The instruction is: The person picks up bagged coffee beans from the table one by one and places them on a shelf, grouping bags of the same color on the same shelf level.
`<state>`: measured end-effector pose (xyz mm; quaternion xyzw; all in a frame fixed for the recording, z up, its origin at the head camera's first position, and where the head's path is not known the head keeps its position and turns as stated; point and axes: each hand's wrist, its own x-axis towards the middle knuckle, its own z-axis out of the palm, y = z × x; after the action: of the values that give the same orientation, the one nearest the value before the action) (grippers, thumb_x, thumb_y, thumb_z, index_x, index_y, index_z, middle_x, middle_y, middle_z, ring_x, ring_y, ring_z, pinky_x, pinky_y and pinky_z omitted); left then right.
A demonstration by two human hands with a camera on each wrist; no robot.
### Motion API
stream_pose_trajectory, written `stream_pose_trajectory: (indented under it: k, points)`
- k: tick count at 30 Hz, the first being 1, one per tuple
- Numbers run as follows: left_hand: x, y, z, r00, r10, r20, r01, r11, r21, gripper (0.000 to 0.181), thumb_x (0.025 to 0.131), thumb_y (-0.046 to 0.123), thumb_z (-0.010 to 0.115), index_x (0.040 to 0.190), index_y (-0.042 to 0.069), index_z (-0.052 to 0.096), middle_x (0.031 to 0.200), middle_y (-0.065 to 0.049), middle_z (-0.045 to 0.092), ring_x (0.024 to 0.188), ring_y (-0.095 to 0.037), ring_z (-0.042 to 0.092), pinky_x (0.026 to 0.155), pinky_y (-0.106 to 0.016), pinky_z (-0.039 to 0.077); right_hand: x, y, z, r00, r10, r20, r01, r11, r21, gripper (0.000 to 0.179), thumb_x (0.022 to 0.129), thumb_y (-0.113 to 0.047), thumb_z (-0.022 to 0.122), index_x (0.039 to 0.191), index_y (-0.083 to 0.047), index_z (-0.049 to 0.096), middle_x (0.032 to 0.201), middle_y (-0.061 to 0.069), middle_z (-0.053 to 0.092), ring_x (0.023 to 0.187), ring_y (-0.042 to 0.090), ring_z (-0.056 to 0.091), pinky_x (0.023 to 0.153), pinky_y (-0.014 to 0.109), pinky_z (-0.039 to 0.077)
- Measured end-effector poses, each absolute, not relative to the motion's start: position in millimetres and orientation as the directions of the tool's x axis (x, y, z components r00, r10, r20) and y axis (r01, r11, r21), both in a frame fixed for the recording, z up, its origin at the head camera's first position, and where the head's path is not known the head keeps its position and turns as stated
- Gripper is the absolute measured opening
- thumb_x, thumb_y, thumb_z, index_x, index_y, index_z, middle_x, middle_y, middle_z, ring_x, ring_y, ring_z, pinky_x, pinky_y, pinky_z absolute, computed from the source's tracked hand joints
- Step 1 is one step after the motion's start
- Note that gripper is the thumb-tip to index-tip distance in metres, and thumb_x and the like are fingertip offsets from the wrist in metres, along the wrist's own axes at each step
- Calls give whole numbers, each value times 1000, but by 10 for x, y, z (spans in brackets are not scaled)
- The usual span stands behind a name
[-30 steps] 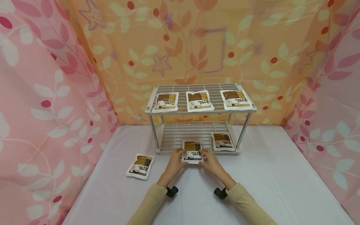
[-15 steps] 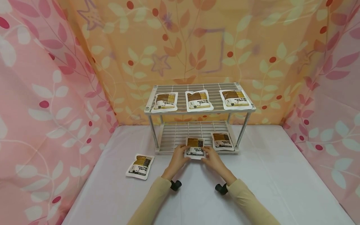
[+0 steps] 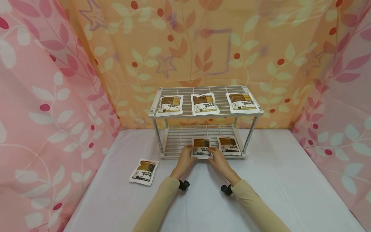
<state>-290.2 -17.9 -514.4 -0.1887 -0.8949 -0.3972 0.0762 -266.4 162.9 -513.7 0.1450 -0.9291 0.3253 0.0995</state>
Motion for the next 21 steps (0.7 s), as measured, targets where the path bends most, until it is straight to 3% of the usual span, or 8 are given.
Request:
stream_pose_trajectory:
  k: [8, 21]
  points:
    - [-2971, -152, -5149, -919, 258, 297, 393, 592, 704, 46, 70, -2, 76, 114, -5, 62, 119, -24, 53, 110, -38, 50, 93, -48, 44, -2748, 1610, -5137, -931, -203, 302, -343, 766, -543, 45, 78, 6, 66, 121, 10, 55, 119, 27, 52, 110, 39, 52, 89, 47, 48]
    - [-3041, -104, -5182, -917, 274, 290, 398, 598, 696, 45, 71, -2, 74, 114, -5, 62, 118, -24, 55, 109, -36, 51, 91, -46, 46, -2806, 1615, -5162, -944, -191, 270, -314, 773, -551, 41, 80, 8, 64, 120, 10, 55, 119, 27, 51, 111, 39, 51, 91, 45, 47]
